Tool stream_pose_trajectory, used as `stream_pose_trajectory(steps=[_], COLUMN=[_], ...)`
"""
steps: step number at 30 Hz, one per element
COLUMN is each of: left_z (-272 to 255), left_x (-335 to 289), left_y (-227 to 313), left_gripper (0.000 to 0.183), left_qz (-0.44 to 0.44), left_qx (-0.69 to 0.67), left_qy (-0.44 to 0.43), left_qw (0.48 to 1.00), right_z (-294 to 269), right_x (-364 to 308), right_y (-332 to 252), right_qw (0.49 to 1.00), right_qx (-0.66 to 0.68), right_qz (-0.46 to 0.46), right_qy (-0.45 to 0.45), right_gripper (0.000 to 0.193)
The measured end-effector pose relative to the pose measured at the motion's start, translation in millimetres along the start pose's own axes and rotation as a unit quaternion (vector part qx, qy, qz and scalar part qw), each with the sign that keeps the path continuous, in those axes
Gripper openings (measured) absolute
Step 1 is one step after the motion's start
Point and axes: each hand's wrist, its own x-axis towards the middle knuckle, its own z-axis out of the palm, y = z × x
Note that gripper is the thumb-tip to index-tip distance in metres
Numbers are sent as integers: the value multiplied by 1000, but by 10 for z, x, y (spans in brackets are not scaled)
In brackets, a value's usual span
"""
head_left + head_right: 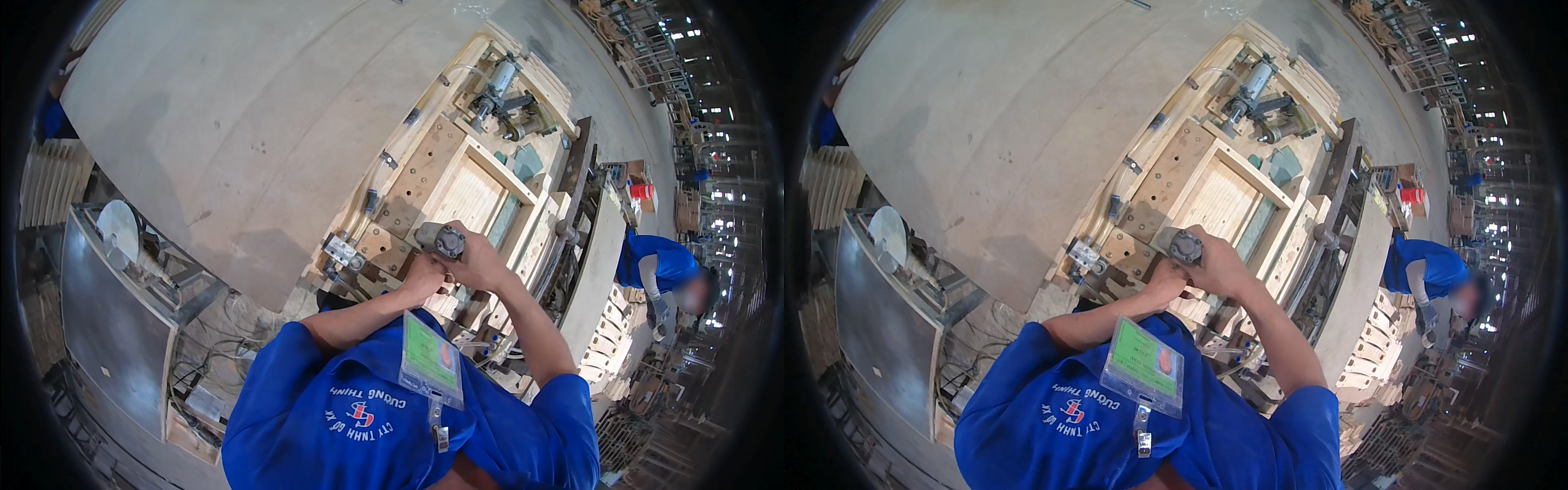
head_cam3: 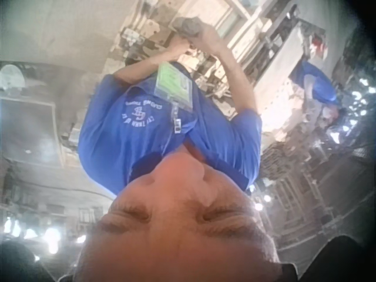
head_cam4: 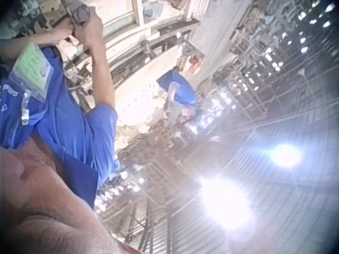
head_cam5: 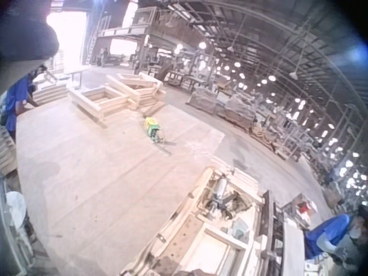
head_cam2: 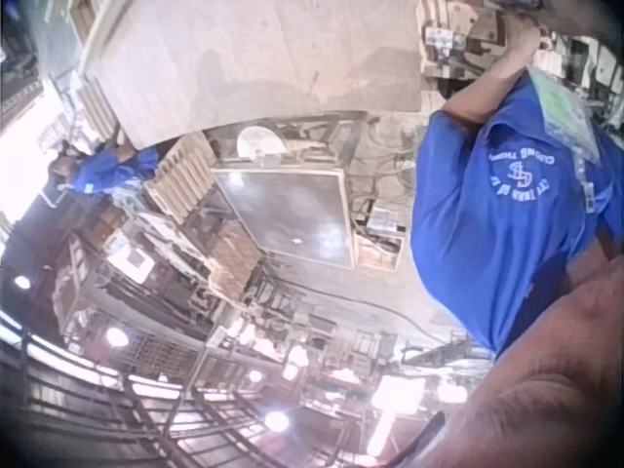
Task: The person assembles wooden frames by placing pieces into a jig and using a pneumatic nail gun to fasten them. They repeatedly pick up frames, position them, nail the joints, and move completed frames aside.
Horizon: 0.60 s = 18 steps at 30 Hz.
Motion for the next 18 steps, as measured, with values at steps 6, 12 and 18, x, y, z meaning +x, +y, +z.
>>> stream_pose_trajectory(steps=[6,12,18], left_z=[48,-390,-784], left_x=[-692,-1251,-1055], left_y=[361,1200,735], left_gripper=[26,21,30], left_qz=[237,446,298], left_qx=[373,412,463], left_qy=[31,218,116], left_qw=[897,764,827], right_z=[158,96,117], right_x=[-880,-2384,-3211], right_y=[303,609,1705], right_qw=[957,841,801], right_qx=[182,317,64], right_qz=[150,223,321], right_qy=[167,376,502], right_gripper=[51,27,42])
